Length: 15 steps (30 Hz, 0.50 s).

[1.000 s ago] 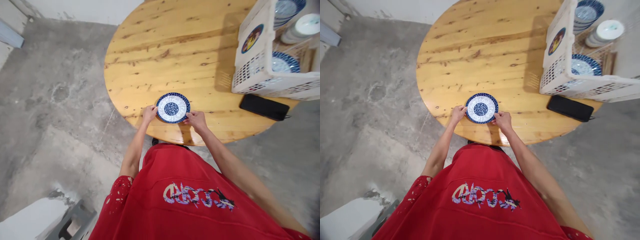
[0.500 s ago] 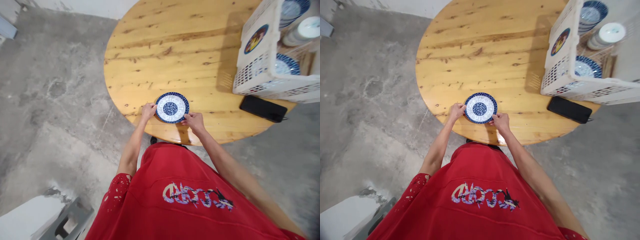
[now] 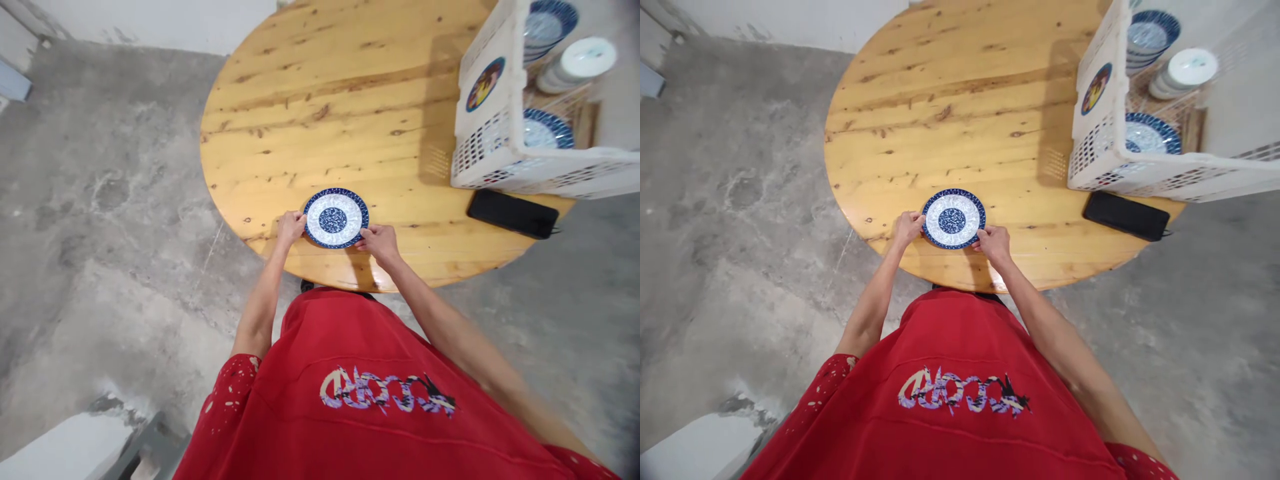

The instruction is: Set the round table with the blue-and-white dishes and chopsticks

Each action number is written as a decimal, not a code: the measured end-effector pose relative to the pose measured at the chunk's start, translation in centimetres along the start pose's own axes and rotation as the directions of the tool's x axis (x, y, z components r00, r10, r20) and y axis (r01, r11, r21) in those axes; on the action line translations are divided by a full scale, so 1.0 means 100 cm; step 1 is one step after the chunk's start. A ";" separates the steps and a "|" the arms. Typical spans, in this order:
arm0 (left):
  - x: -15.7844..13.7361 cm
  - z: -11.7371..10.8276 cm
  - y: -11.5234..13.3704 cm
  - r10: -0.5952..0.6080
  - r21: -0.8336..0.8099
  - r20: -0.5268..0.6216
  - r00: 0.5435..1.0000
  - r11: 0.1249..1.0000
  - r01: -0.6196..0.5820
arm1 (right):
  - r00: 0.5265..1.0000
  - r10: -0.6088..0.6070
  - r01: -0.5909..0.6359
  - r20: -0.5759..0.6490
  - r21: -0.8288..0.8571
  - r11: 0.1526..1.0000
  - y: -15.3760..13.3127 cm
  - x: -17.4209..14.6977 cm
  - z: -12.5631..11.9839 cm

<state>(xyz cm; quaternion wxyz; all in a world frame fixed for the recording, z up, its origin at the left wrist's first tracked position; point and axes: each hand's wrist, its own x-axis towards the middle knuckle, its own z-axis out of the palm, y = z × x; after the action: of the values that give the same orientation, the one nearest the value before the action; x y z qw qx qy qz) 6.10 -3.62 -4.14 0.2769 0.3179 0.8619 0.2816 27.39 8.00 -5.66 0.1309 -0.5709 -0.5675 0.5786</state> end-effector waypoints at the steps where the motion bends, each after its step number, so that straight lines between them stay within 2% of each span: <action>1: 0.000 -0.001 0.000 0.001 0.004 -0.001 1.000 1.000 -0.001 | 1.000 0.009 -0.009 0.012 -0.018 1.000 0.000 0.001 0.000; 9: -0.005 -0.017 0.002 0.054 0.049 0.044 0.998 0.997 -0.056 | 0.998 0.031 -0.030 0.051 -0.011 0.999 -0.014 -0.006 0.002; 13: 0.007 -0.025 -0.006 -0.016 -0.036 -0.023 1.000 0.999 0.015 | 1.000 -0.013 0.012 0.025 0.051 0.999 -0.019 -0.012 -0.013; 15: 0.013 -0.031 -0.004 -0.010 -0.090 -0.082 0.997 0.996 0.003 | 1.000 -0.025 0.024 0.006 0.084 0.996 -0.018 -0.021 -0.025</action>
<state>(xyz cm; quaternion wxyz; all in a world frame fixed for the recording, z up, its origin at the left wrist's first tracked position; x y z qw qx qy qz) 3.06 -3.95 -2.67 0.2562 0.2905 0.8601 0.3321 29.16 8.19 -2.44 0.1598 -0.5558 -0.5502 0.6023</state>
